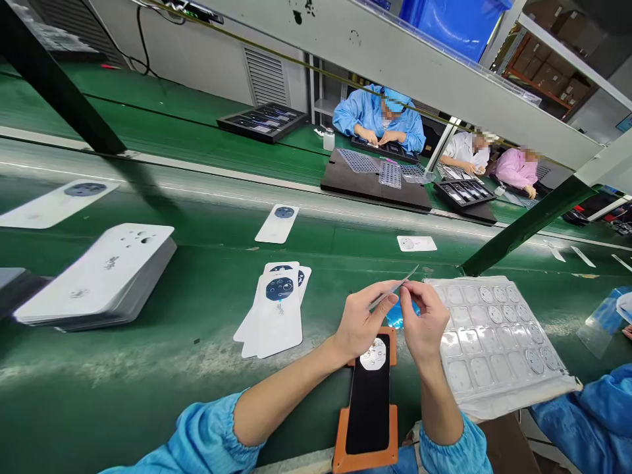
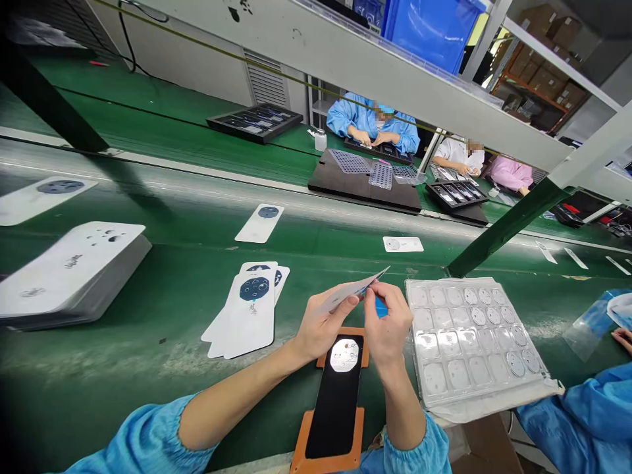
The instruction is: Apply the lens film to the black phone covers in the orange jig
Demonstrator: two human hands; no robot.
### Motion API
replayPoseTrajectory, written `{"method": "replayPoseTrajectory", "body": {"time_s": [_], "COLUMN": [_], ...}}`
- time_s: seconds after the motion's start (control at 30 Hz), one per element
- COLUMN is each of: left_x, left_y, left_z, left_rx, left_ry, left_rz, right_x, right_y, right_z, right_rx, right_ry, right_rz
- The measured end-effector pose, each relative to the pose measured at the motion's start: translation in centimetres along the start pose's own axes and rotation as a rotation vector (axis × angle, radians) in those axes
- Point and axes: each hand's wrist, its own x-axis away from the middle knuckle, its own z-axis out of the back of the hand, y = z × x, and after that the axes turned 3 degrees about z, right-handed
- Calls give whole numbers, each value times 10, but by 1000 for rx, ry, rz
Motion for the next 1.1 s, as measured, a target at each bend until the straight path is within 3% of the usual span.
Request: {"method": "replayPoseTrajectory", "body": {"time_s": [0.27, 0.37, 0.47, 0.53, 0.67, 0.8, 0.87, 0.93, 1.03, 1.1], "left_x": [8, 4, -6, -10, -7, 10, 22, 37, 63, 81], "left_y": [-11, -12, -11, -9, -3, 5, 12, 18, 20, 12], "left_z": [-5, -8, -1, 11, 40, 58, 64, 66, 60, 49], "left_rx": [-130, -50, 232, 450, 586, 398, 138, -168, -581, -848], "left_ry": [10, 22, 165, 249, 275, 183, 90, -85, -423, -544], "left_rz": [-145, 41, 388, 544, 613, 614, 583, 444, 24, -226], "right_x": [2, -4, -17, -22, -12, 4, 9, 16, 39, 59], "right_y": [-5, 4, 31, 54, 93, 94, 78, 57, 26, 17], "right_z": [-10, -13, 0, 17, 44, 57, 65, 73, 77, 73], "right_rx": [113, 195, 283, 340, 389, 480, 490, 417, 265, 270], "right_ry": [26, 18, -80, -196, -351, -403, -385, -371, -486, -582], "right_rz": [-7, -23, -246, -421, -521, -517, -476, -327, 122, 407]}}
